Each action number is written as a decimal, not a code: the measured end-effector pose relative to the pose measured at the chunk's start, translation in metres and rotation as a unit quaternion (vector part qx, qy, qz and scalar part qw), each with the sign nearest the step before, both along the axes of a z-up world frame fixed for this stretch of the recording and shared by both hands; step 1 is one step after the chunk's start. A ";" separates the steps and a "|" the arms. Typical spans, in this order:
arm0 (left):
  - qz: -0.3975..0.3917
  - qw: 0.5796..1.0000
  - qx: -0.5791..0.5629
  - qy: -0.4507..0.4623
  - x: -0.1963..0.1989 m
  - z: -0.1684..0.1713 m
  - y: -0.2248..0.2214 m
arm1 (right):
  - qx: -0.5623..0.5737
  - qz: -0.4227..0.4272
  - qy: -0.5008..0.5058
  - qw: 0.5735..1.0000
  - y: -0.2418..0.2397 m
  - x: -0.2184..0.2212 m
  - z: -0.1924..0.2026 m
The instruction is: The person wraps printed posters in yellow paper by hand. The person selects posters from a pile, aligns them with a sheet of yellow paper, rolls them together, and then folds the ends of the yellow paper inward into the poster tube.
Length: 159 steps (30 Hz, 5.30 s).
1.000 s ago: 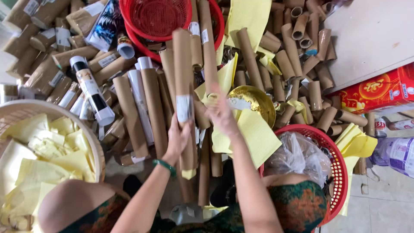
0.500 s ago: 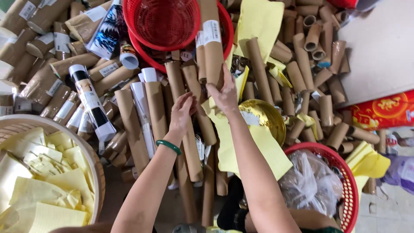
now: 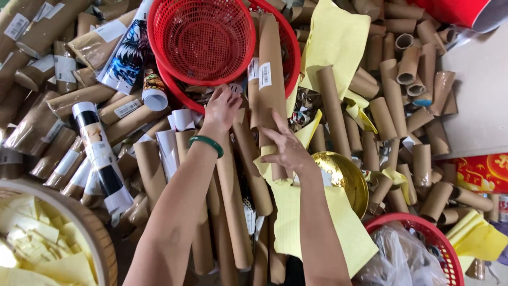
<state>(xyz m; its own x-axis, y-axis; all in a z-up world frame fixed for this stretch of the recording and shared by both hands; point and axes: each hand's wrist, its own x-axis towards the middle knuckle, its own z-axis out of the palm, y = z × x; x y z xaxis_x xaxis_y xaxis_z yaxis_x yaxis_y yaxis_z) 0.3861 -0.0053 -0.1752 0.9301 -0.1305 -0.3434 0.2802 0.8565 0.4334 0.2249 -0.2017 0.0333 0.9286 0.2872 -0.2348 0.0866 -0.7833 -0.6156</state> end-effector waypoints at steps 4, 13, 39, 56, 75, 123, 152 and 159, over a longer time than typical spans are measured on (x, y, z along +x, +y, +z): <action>0.042 0.994 0.039 0.096 0.037 0.002 -0.014 | 0.032 0.006 -0.069 0.997 -0.009 0.007 -0.001; 0.203 0.962 -0.022 0.184 0.075 -0.012 -0.016 | 0.053 -0.003 -0.133 0.990 -0.002 0.004 0.003; 0.127 0.989 0.076 0.018 -0.091 0.095 -0.006 | 0.027 -0.061 -0.130 0.989 0.003 -0.009 -0.033; 0.095 0.987 0.108 0.076 -0.257 0.089 0.080 | 0.034 -0.090 -0.301 0.949 0.022 -0.099 -0.071; 0.087 0.740 0.657 0.115 -0.411 0.024 0.098 | 0.327 -0.326 0.217 0.860 0.067 -0.245 -0.169; -0.121 0.747 0.646 0.096 -0.390 -0.017 0.166 | 0.427 -0.287 0.124 0.849 0.127 -0.236 -0.145; 0.069 0.645 0.753 -0.108 -0.460 0.079 0.067 | 0.544 -0.283 0.192 0.766 0.094 -0.262 -0.186; -0.011 0.772 0.584 -0.249 -0.468 0.095 0.028 | 0.620 -0.246 0.183 0.722 0.099 -0.243 -0.133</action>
